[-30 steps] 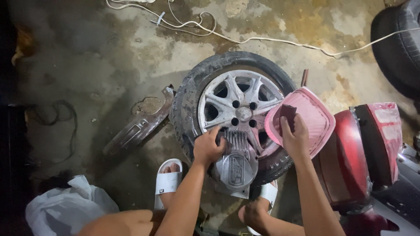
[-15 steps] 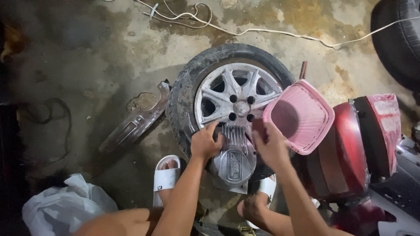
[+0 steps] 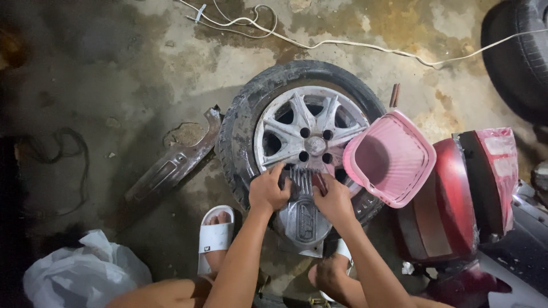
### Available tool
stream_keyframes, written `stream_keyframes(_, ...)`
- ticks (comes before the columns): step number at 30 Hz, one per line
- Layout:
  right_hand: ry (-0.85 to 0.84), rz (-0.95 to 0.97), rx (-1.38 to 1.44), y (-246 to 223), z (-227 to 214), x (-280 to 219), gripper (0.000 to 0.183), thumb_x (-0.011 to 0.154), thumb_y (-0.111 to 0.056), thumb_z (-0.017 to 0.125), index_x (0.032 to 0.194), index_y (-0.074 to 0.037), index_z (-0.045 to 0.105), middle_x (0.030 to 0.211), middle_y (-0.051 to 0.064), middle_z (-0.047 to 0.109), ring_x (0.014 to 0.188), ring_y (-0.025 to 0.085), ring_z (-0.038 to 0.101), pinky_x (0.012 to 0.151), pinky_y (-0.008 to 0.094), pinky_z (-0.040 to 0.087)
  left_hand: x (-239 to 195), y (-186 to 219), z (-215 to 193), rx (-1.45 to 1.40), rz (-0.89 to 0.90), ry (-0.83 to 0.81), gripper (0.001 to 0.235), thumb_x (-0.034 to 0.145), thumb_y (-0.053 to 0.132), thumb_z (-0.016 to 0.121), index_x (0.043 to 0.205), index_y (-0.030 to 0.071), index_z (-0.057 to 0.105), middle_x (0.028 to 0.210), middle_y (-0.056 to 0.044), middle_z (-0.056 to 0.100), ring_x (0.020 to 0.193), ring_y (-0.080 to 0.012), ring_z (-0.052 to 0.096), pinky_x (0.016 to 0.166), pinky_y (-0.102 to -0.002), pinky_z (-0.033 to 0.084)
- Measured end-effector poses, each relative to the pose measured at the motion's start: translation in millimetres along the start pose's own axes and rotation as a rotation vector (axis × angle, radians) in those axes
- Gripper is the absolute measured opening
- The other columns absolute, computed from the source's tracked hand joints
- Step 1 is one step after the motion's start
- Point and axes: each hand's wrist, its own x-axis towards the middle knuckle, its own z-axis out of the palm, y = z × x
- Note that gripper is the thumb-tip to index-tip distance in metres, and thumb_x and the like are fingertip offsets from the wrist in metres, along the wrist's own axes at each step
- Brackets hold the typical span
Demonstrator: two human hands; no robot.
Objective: The person sands a metal engine part with a piece of sandpaper, dipping the sandpaper into a pink bowl of liquid.
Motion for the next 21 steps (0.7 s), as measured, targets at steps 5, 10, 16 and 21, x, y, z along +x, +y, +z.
stream_keyframes(5,0.060,-0.073,-0.010,17,19,19,0.036,0.084,-0.026,0.070,0.115,-0.009,0.075,0.080,0.021,0.074,0.081,0.039,0.074,0.067,0.047,0.058,7,-10,19,0.048,0.023,0.058,0.055,0.091,0.047,0.053,0.140,0.024,0.056,0.114,-0.017,0.072,0.098,-0.0379,0.074,0.083,-0.049,0.059)
stream_keyframes(10,0.096,-0.109,-0.040,11,17,18,0.026,0.087,-0.024,0.069,0.107,-0.010,0.077,0.075,0.017,0.074,0.073,0.035,0.074,0.063,0.043,0.059,7,-12,16,0.028,0.023,0.062,0.056,0.089,0.048,0.053,0.141,0.025,0.057,0.114,-0.016,0.072,0.098,-0.0372,0.074,0.084,-0.048,0.059)
stream_keyframes(16,0.114,-0.049,-0.159,9,15,21,0.026,0.089,-0.034,0.070,0.096,-0.009,0.075,0.073,0.017,0.074,0.075,0.036,0.075,0.066,0.045,0.060,2,-4,3,-0.013,0.035,0.040,0.053,0.091,0.040,0.052,0.141,0.022,0.056,0.110,-0.017,0.072,0.097,-0.0378,0.074,0.084,-0.048,0.059)
stream_keyframes(21,0.174,-0.114,-0.169,25,35,35,0.022,0.085,-0.032,0.070,0.081,-0.011,0.073,0.064,0.015,0.069,0.070,0.036,0.073,0.063,0.045,0.058,8,-16,20,0.045,0.058,0.081,0.053,0.091,0.045,0.054,0.140,0.024,0.055,0.106,-0.015,0.073,0.093,-0.0347,0.075,0.081,-0.045,0.060)
